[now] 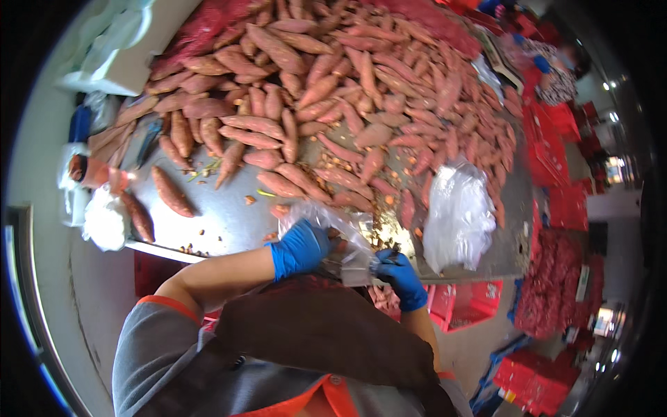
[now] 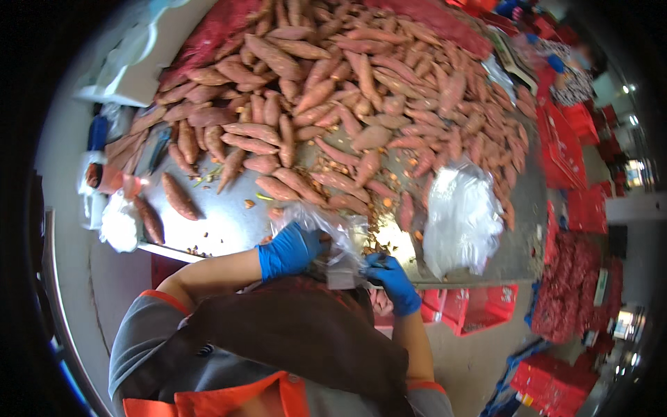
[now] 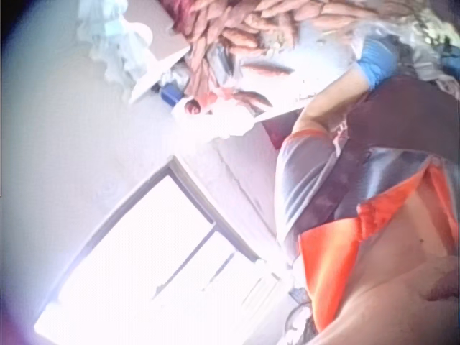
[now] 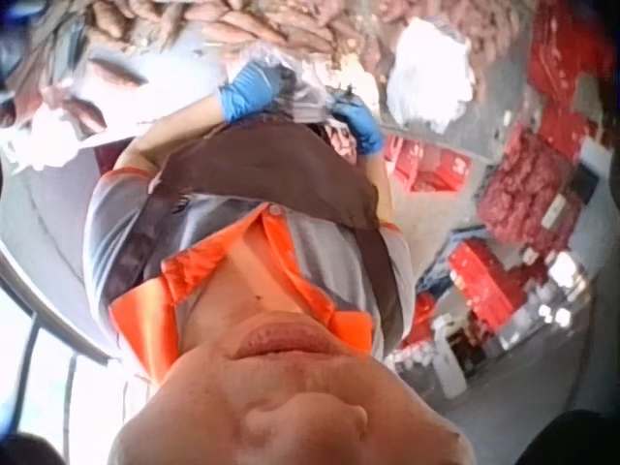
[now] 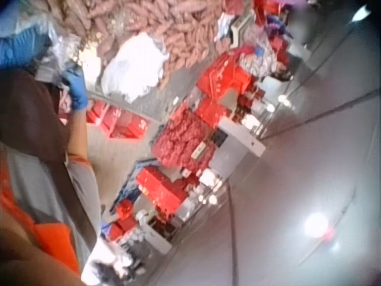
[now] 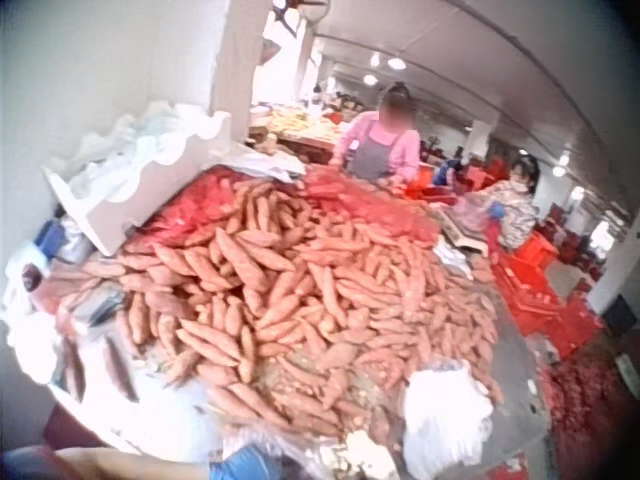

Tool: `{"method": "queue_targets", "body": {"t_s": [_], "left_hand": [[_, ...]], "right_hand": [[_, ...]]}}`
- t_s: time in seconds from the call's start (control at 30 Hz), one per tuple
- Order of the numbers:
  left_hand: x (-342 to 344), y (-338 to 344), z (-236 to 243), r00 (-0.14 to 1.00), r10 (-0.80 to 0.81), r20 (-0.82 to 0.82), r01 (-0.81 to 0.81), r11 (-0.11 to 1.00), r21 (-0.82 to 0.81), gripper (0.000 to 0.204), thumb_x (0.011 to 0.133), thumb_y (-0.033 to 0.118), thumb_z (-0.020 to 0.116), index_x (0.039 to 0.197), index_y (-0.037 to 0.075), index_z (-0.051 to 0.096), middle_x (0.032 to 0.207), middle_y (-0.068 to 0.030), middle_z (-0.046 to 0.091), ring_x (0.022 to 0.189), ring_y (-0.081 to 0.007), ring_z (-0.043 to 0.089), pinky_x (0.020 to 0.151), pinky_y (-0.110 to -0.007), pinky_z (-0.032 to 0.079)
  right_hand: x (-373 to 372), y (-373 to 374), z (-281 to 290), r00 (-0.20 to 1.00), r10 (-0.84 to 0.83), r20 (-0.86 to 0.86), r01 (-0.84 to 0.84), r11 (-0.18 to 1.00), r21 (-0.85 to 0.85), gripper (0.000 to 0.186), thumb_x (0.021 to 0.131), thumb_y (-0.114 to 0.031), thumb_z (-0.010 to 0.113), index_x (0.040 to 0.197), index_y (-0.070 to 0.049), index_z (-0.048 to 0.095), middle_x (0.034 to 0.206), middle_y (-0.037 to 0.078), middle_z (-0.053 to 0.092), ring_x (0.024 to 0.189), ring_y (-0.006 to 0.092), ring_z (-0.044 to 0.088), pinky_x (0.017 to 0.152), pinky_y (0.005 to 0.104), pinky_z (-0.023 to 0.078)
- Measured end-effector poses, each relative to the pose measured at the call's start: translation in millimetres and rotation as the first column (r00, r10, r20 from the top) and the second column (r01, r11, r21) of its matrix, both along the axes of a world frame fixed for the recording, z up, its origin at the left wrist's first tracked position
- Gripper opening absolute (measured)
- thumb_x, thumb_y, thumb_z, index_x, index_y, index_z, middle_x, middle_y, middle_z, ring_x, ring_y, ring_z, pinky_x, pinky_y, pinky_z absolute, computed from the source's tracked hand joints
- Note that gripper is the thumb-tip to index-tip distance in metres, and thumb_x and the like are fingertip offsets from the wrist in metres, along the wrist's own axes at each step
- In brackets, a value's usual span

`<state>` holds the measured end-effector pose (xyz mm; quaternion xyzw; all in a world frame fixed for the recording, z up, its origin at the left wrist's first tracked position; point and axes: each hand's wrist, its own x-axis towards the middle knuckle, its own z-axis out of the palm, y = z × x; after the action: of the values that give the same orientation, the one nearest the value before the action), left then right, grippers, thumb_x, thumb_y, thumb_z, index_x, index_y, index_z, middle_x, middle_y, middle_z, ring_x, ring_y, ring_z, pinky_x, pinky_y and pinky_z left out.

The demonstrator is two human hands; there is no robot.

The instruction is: The person picks sweet potatoes from a large pile on a table, breaks off small sprouts or ends by hand, and places the cleaned potatoes into a plastic bag. The person repeats this process continuously, handling the potatoes one at a time.

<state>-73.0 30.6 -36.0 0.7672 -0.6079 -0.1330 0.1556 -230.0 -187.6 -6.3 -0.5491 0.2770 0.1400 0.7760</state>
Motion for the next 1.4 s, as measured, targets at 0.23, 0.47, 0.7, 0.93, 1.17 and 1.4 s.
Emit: {"method": "queue_targets", "body": {"t_s": [0.23, 0.47, 0.7, 0.93, 1.17, 1.4], "left_hand": [[100.0, 56.5, 60.2, 0.393, -0.078, -0.916, -0.104, 0.986, -0.129, 0.022, 0.085, 0.015, 0.065, 0.104, 0.003, 0.066, 0.101, -0.0072, 0.066, 0.092, -0.0156, 0.06, 0.085, -0.031, 0.047], [212.4, 48.1, 1.9, 0.767, 0.557, 0.319, -0.596, 0.803, 0.032, 0.081, 0.063, 0.013, 0.074, 0.136, 0.014, 0.038, 0.134, -0.015, 0.042, 0.124, -0.034, 0.039, 0.107, -0.046, 0.027], [216.1, 34.2, 23.9, 0.857, 0.516, 0.015, -0.511, 0.853, -0.106, 0.06, 0.056, 0.032, 0.078, 0.103, 0.004, 0.053, 0.084, -0.018, 0.062, 0.077, -0.0366, 0.062, 0.067, -0.042, 0.049], [109.0, 6.5, 31.1, 0.767, 0.49, -0.415, -0.553, 0.832, -0.039, 0.068, 0.056, 0.034, 0.075, 0.105, -0.003, 0.047, 0.081, -0.0257, 0.06, 0.075, -0.0409, 0.061, 0.063, -0.044, 0.049], [91.3, 9.3, 39.9, 0.725, 0.49, -0.484, -0.553, 0.833, 0.014, 0.06, 0.056, 0.034, 0.073, 0.097, -0.003, 0.048, 0.076, -0.024, 0.059, 0.074, -0.0406, 0.061, 0.062, -0.045, 0.048], [82.4, 15.2, 63.3, 0.776, 0.464, -0.428, -0.471, 0.877, 0.097, 0.067, 0.055, 0.036, 0.074, 0.104, -0.003, 0.049, 0.08, -0.0242, 0.06, 0.074, -0.0408, 0.06, 0.063, -0.044, 0.049]], "right_hand": [[28.8, -28.6, 4.6, 0.997, 0.064, -0.038, -0.07, 0.974, -0.217, 0.013, 0.085, -0.013, 0.057, 0.085, -0.002, 0.065, 0.062, -0.004, 0.051, 0.051, 0.004, 0.037, 0.048, 0.0206, 0.027], [111.8, -14.2, 21.8, 0.981, -0.048, 0.187, 0.104, 0.947, -0.304, 0.021, 0.09, -0.013, 0.049, 0.087, -0.001, 0.066, 0.073, 0.0, 0.061, 0.049, 0.003, 0.037, 0.046, 0.0177, 0.027], [119.3, 2.7, 10.3, 0.988, 0.021, 0.155, 0.019, 0.968, -0.252, 0.017, 0.09, -0.008, 0.049, 0.093, 0.001, 0.063, 0.078, 0.001, 0.06, 0.056, 0.0042, 0.044, 0.049, 0.0183, 0.032], [166.3, 46.5, 37.2, 0.812, 0.47, 0.346, 0.106, 0.464, -0.88, 0.02, 0.077, -0.004, 0.059, 0.097, -0.005, 0.058, 0.086, 0.013, 0.061, 0.072, 0.0296, 0.062, 0.06, 0.0359, 0.048], [161.5, 46.1, 28.1, 0.855, 0.478, 0.202, 0.122, 0.194, -0.973, 0.02, 0.073, -0.005, 0.059, 0.093, -0.005, 0.057, 0.082, 0.015, 0.058, 0.07, 0.0362, 0.059, 0.059, 0.0409, 0.048], [163.0, 50.7, 56.9, 0.803, 0.586, 0.11, 0.044, 0.126, -0.991, 0.021, 0.075, -0.002, 0.056, 0.095, -0.005, 0.061, 0.083, 0.014, 0.064, 0.078, 0.0317, 0.063, 0.065, 0.0349, 0.05]]}}
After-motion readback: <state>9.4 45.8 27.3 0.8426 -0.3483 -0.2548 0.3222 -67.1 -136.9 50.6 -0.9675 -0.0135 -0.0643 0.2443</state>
